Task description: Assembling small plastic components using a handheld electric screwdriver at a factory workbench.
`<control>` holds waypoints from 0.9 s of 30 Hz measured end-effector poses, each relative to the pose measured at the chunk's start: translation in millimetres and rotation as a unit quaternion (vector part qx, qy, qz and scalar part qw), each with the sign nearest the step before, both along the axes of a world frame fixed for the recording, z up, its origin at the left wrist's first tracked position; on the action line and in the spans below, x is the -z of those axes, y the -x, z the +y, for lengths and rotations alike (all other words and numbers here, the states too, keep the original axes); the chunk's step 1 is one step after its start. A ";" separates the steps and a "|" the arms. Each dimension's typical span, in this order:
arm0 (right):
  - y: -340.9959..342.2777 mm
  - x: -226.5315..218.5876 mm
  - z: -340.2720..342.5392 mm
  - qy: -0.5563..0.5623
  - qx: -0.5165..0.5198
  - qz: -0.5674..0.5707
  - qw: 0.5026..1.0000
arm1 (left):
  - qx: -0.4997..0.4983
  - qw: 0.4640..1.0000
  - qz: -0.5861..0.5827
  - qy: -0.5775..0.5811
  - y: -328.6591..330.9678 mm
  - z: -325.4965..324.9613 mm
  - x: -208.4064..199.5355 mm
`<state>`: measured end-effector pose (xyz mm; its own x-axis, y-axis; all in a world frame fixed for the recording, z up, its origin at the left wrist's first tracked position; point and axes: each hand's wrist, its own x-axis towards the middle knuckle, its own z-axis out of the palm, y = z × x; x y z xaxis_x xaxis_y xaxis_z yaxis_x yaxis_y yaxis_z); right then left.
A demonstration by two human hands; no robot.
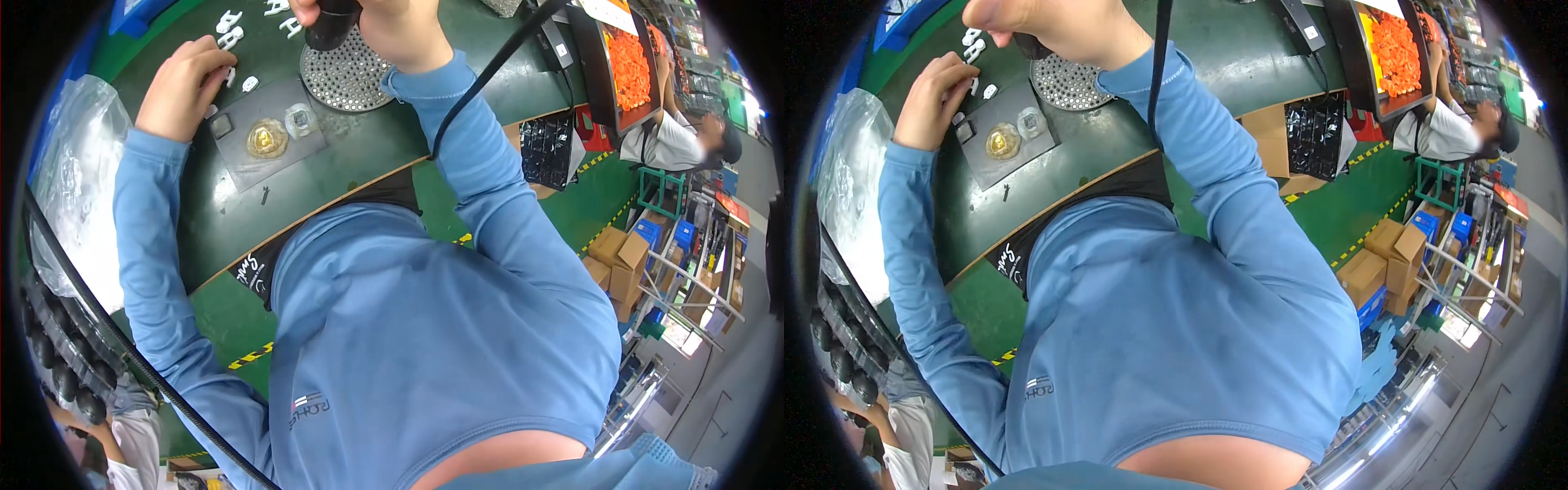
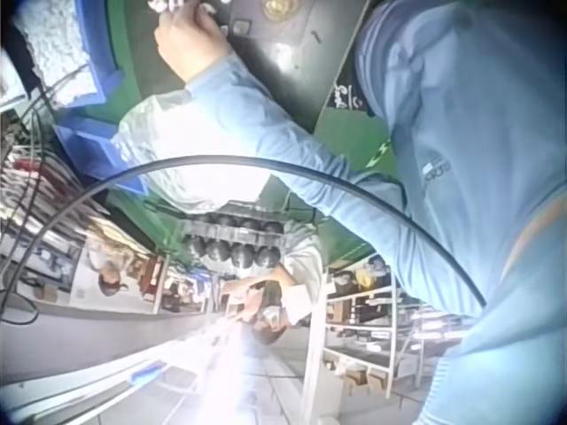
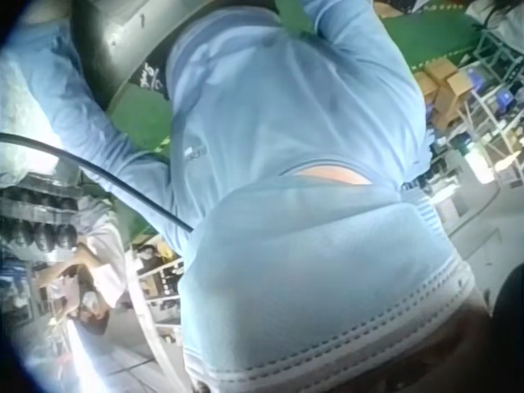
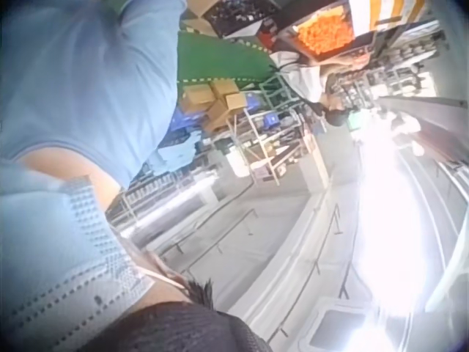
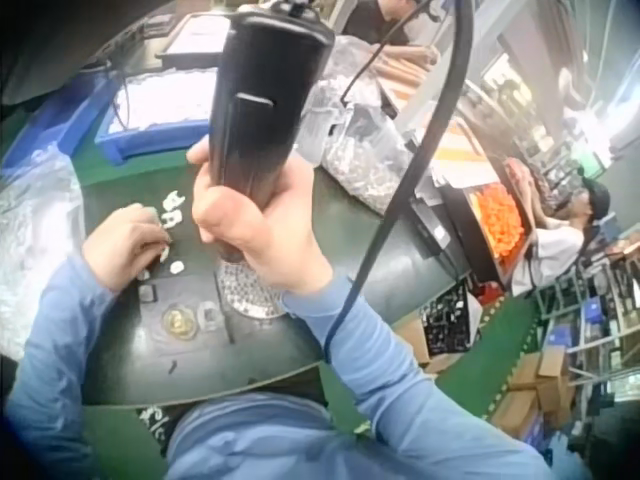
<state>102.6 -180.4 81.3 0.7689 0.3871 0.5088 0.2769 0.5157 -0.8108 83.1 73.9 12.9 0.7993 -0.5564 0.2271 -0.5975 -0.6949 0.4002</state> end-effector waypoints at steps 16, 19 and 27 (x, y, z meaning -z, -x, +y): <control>18.6 50.9 40.9 0.522 0.128 -0.336 0.773 | -0.270 0.892 -0.044 0.358 23.8 21.0 26.9; 1.8 48.1 48.3 0.545 0.032 -0.311 0.778 | -0.302 0.888 -0.061 0.340 35.6 12.3 18.6; -4.0 33.0 43.8 0.585 -0.023 -0.199 0.786 | -0.235 0.900 -0.057 0.363 35.4 -14.5 18.1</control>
<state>106.7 -136.6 48.3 0.6109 0.7915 -0.0200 0.6314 -0.5023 -0.5907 47.7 59.4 -5.2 0.8560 0.1648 0.4899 -0.3724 -0.4607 0.8056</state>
